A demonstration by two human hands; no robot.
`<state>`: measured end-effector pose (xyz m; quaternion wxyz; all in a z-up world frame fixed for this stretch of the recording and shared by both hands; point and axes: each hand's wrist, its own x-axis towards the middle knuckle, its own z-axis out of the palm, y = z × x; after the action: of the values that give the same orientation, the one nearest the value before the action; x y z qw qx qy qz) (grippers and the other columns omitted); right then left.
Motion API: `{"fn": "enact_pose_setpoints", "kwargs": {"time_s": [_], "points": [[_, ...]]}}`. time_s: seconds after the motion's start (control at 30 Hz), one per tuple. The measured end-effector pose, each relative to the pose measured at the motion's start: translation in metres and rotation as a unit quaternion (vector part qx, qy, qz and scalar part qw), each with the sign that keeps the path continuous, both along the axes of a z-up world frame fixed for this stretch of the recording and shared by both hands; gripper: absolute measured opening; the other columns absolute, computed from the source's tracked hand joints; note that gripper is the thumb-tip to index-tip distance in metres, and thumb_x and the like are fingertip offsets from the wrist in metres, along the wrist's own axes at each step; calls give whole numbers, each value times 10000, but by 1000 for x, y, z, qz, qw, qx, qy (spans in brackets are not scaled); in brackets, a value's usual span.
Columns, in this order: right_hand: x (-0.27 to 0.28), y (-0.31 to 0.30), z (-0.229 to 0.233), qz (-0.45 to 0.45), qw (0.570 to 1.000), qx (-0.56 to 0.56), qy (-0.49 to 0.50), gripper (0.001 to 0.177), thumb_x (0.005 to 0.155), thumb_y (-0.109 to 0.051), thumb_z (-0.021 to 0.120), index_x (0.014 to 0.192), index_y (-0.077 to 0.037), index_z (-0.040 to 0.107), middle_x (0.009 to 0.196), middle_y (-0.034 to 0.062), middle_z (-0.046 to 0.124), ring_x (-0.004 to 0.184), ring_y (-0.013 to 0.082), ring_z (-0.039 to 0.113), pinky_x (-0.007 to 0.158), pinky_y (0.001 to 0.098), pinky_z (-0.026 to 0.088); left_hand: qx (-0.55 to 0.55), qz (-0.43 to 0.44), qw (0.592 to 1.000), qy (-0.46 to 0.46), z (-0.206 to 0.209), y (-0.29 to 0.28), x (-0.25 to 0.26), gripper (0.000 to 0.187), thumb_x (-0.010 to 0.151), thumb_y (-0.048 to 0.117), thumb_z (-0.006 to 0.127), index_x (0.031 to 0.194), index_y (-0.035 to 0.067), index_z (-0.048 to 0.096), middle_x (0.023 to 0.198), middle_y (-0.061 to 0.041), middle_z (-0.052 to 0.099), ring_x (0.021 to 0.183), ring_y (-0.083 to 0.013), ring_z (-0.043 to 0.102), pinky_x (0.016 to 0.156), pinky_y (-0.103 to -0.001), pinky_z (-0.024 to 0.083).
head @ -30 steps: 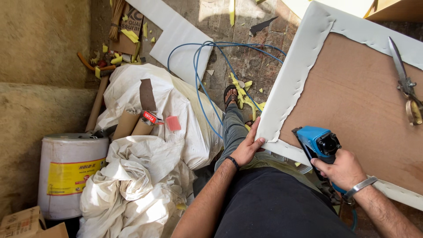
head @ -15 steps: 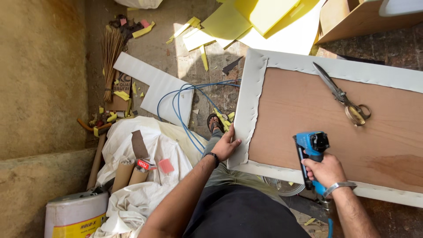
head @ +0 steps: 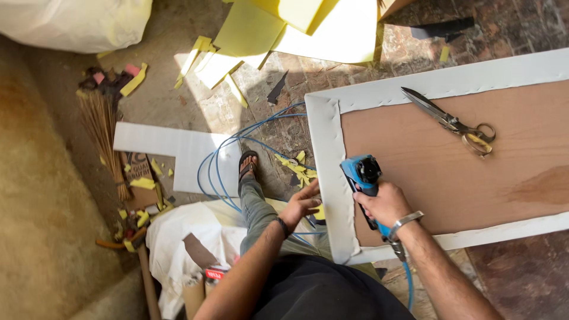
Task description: The person trims excess white fabric from a rectangular board using shears, then uses a pneumatic nail gun to staple the fabric edges to the board. The person flips the board over to show the finished side.
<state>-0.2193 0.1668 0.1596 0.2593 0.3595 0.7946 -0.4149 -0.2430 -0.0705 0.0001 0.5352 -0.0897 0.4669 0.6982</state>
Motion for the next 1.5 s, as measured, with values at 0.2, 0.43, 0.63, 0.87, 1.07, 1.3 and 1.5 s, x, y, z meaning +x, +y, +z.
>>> {"fn": "enact_pose_setpoints", "kwargs": {"time_s": [0.2, 0.43, 0.63, 0.87, 1.07, 1.3, 1.5], "points": [[-23, -25, -7, -190, 980, -65, 5, 188, 828, -153, 748, 1007, -97, 772, 593, 79, 635, 477, 181, 585, 475, 358, 498, -18, -181, 983, -8, -29, -60, -90, 631, 917, 203, 647, 1526, 142, 496, 1322, -55, 698, 1151, -186, 661, 965, -363, 508], [-67, -70, -2, -287, 958, -4, -6, 195, 875, -125, 737, 1033, -13, 759, 678, 97, 650, 543, 185, 599, 518, 366, 523, -48, -147, 986, 61, -41, -150, -249, 552, 945, 223, 638, 1485, 157, 541, 1260, -22, 721, 1032, -150, 671, 869, -319, 511], [-90, -91, 0, -338, 940, -16, 42, 214, 854, -152, 743, 1036, -39, 748, 689, 74, 640, 562, 167, 597, 510, 354, 512, -94, -143, 979, 109, -21, -223, -306, 496, 955, 230, 633, 1442, 149, 585, 1236, -36, 737, 1004, -158, 696, 870, -323, 532], [-122, -106, -4, -388, 919, -17, 70, 208, 892, -145, 734, 987, 39, 715, 714, 63, 640, 580, 167, 597, 509, 352, 516, -247, -165, 952, 74, 7, -318, -307, 499, 934, 286, 614, 1416, 153, 607, 1200, -55, 761, 1011, -190, 720, 857, -348, 526], [-131, -102, 5, -436, 891, -54, 115, 153, 868, -127, 722, 985, -29, 728, 682, 42, 613, 563, 157, 578, 489, 345, 494, -294, -135, 945, 46, 30, -349, -329, 484, 946, 313, 585, 1404, 159, 623, 1216, -54, 751, 1066, -206, 697, 908, -373, 508], [-157, -83, 5, -439, 892, -19, 107, 178, 877, -117, 718, 887, 60, 699, 685, 64, 651, 553, 157, 608, 493, 337, 520, -285, -179, 937, 91, 39, -281, -384, 472, 944, 288, 578, 1397, 157, 617, 1221, -50, 750, 1083, -219, 704, 924, -388, 508], [-164, -52, 4, -467, 879, -1, 95, 221, 886, -137, 721, 849, 77, 680, 693, 91, 668, 548, 171, 619, 496, 341, 518, -195, -251, 936, 151, 46, -144, -432, 464, 914, 265, 626, 1360, 136, 642, 1152, -54, 762, 1007, -200, 728, 853, -355, 530]]}}
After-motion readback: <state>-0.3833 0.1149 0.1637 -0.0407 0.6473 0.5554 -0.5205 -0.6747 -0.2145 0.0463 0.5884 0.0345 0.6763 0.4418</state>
